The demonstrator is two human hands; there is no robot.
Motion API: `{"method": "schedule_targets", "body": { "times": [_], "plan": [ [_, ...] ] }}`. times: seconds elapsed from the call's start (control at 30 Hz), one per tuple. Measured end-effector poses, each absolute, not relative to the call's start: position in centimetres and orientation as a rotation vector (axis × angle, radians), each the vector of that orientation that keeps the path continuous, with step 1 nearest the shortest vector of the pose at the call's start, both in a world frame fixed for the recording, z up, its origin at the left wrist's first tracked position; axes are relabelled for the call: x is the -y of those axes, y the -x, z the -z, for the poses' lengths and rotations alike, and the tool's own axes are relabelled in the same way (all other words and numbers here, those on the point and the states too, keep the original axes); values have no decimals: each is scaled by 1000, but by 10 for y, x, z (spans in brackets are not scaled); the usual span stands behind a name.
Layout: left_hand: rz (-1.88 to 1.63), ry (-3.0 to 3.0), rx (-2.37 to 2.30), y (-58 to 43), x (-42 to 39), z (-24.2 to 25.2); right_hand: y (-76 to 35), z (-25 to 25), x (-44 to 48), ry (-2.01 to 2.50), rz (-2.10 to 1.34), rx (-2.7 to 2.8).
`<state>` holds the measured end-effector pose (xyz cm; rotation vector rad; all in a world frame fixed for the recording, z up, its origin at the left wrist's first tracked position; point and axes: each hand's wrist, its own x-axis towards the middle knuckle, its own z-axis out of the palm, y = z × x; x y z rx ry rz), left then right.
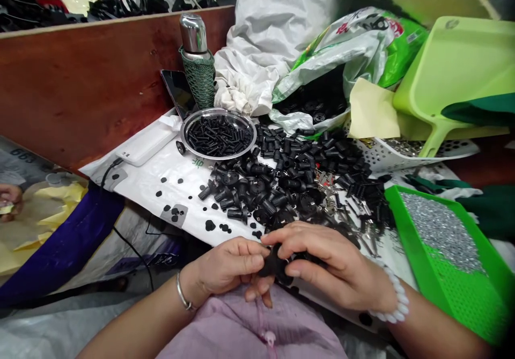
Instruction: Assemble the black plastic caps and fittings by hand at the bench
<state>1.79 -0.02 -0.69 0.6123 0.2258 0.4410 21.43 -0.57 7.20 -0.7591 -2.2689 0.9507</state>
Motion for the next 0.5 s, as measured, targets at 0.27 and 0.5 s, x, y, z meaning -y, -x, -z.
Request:
{"method": "schedule_targets", "body": {
  "times": [0.27,0.5],
  "plan": [
    [-408,-902,-368,-8,-1,-1,-209,-59,21,800,-864,2167],
    [-349,-904,-340,-10,-2,-12,-211,-59,30,735,-795,2135]
  ]
}}
